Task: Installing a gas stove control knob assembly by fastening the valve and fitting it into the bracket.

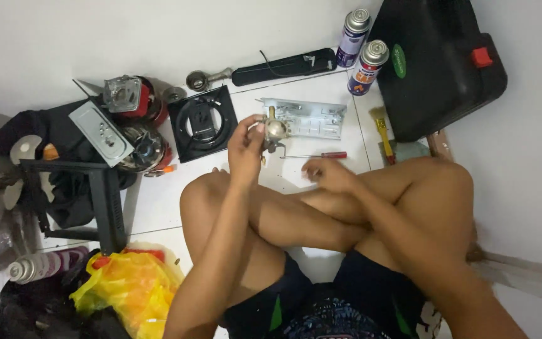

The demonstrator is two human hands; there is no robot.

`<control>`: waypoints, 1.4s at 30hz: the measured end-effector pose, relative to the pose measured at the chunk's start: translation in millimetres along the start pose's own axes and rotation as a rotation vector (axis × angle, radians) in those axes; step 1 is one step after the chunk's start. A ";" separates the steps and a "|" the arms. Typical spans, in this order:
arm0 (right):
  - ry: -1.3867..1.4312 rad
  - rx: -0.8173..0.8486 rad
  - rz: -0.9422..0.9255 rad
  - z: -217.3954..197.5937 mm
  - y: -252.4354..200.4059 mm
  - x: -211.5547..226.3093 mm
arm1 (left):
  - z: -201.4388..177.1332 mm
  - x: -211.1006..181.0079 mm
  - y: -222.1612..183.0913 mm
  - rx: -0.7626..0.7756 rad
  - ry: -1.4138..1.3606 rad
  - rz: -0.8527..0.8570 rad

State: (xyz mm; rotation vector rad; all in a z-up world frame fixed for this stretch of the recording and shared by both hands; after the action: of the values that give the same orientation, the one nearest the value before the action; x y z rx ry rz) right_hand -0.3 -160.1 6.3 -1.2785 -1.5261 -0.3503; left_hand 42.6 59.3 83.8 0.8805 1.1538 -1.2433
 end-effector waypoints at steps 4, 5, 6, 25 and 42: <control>0.040 -0.293 -0.148 -47.9 29.4 -11.0 | 16.3 3.6 41.9 0.118 0.093 -0.122; 0.214 -0.352 -0.156 -57.9 34.4 -8.0 | 24.1 2.2 47.7 0.190 0.105 -0.183; 0.385 -0.411 -0.163 -68.2 39.6 -4.9 | 31.8 0.5 53.7 0.262 0.114 -0.243; 0.589 -0.363 -0.324 -46.9 94.0 -20.4 | 30.6 97.9 117.3 0.524 -0.067 -0.441; 0.399 -0.328 -0.236 -35.6 86.3 -18.0 | 9.3 132.1 114.9 0.494 0.284 -0.639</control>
State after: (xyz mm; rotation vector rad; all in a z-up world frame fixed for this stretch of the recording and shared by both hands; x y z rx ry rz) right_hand 88.4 -163.6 -27.7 -1.1853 -1.3069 -0.9816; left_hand 150.6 35.8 -52.3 1.1189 1.4446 -2.0337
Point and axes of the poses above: each hand's wrist, its own y-axis towards the middle knuckle, its own z-axis out of the palm, x = y × z, the point moved 3 cm from there along y, towards the middle knuckle, and after that the axes turned 2 degrees about -x, right-handed, at the moved point
